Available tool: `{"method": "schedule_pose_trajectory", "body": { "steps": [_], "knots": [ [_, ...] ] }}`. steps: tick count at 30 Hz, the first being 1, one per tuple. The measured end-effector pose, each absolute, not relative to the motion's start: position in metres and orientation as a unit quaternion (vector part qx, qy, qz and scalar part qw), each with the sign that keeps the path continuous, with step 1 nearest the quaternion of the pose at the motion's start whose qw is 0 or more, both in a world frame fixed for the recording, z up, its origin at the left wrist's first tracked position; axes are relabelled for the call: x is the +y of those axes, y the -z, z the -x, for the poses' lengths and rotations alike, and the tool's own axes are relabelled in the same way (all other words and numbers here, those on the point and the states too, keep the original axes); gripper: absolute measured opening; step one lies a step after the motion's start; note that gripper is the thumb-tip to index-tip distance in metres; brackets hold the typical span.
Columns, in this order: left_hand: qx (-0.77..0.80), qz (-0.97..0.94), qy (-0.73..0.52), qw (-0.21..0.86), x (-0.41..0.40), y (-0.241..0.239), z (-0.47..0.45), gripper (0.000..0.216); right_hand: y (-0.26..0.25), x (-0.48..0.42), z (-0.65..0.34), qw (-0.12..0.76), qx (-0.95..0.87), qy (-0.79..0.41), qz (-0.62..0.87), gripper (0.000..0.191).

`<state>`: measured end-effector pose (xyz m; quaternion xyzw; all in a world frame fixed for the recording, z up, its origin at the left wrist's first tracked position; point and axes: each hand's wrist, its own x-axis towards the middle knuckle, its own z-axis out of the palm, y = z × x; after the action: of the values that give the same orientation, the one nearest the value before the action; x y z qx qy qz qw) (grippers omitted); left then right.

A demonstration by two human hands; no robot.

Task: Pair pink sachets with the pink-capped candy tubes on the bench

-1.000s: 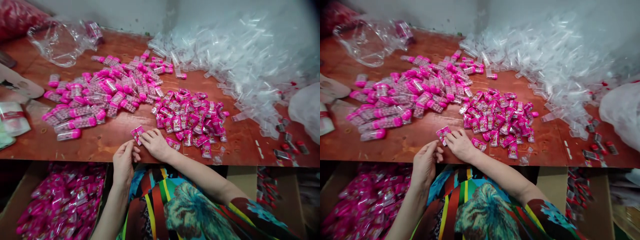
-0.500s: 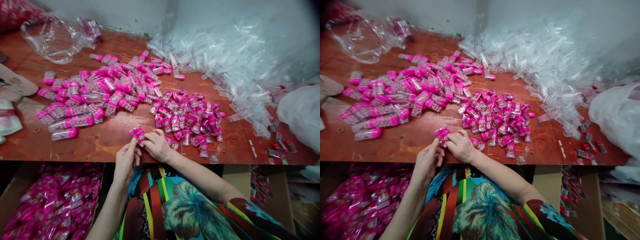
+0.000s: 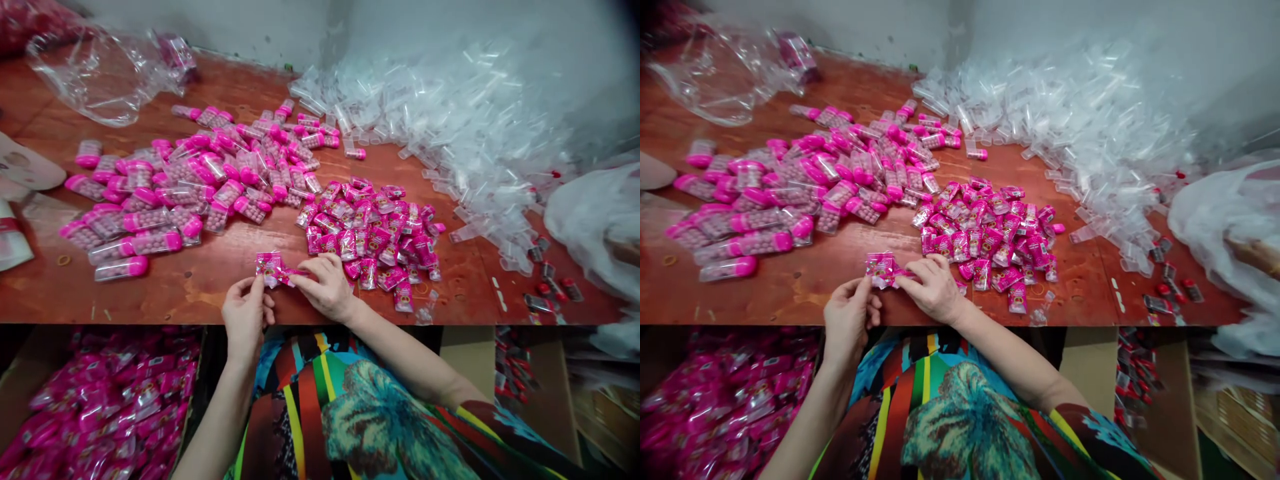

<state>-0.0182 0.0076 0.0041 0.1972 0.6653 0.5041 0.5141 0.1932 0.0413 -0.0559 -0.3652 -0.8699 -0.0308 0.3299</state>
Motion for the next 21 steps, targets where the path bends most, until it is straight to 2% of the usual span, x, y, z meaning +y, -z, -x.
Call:
{"method": "schedule_pose_trajectory", "body": {
  "steps": [3,8,11,16,18,21],
  "knots": [
    [0.664,-0.198,-0.519,0.499,-0.004,-0.009,0.011,0.07,0.051,0.04,-0.196,0.322,-0.87,0.001,0.372,0.033],
    [0.584,-0.184,-0.476,0.631,-0.003,-0.018,0.001,0.058,0.043,0.032,-0.191,0.305,-0.87,-0.124,0.367,0.029],
    [0.572,-0.203,-0.484,0.63,0.005,-0.021,0.004,0.052,0.036,0.027,-0.185,0.347,-0.801,-0.238,0.427,0.033],
    [0.561,-0.207,-0.481,0.641,0.012,-0.017,0.002,0.058,0.026,0.031,-0.168,0.446,-0.566,-0.519,0.46,0.045],
    [0.565,-0.196,-0.484,0.639,0.015,-0.014,-0.003,0.062,0.024,0.037,-0.159,0.464,-0.509,-0.571,0.447,0.043],
    [0.569,-0.193,-0.477,0.641,0.028,-0.012,-0.007,0.064,0.024,0.048,-0.152,0.477,-0.487,-0.585,0.439,0.031]
  ]
}}
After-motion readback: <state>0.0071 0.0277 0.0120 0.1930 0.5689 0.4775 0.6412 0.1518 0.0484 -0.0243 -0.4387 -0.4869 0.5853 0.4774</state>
